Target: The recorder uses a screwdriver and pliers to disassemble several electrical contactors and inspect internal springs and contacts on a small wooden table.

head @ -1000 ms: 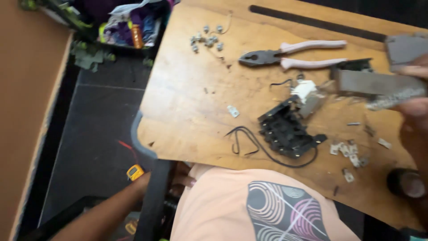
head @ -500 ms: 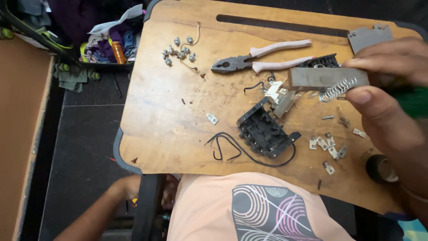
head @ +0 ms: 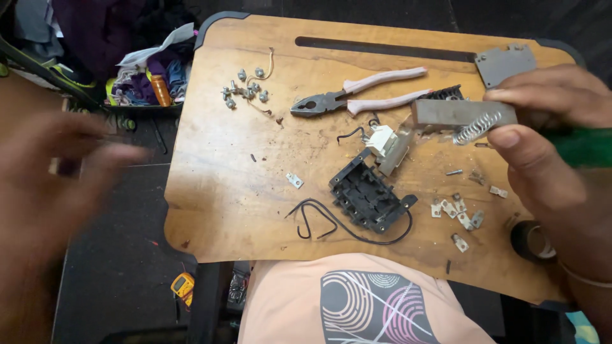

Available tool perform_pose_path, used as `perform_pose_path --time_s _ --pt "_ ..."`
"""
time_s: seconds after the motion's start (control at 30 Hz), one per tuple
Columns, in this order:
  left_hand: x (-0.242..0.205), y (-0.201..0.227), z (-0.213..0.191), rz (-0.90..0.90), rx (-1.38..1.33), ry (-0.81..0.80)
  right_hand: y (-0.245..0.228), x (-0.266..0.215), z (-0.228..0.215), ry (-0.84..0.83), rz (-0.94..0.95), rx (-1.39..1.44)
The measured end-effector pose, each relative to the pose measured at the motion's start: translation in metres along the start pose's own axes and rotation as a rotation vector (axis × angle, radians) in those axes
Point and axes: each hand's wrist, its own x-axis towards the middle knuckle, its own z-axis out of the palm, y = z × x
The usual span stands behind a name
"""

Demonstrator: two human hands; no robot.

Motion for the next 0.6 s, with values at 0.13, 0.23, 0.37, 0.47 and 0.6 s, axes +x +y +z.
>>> perform_pose_path --time_s 0.13,0.23,0.37,0.47,0.6 --pt "-0.042 0.145 0.051 0.867 -0.009 0.101 0.004 -0.001 -0.001 0.026 -0.011 -0.050" --pt "-0.036 0.164 0.093 1.062 -0.054 0.017 -0.016 0.007 0.002 0.041 0.009 0.034" --pt "-0.027 0.172 0.124 1.052 0.058 -0.076 -0.024 0.016 -0.001 0.041 -0.002 0.058" --pt "-0.024 0.172 0.134 1.047 0.081 -0.073 -0.014 0.015 0.000 0.023 -0.054 0.013" --pt "-0.019 0.174 0.132 1.045 0.117 -0.135 -0.011 0.015 0.000 0.022 -0.107 0.029"
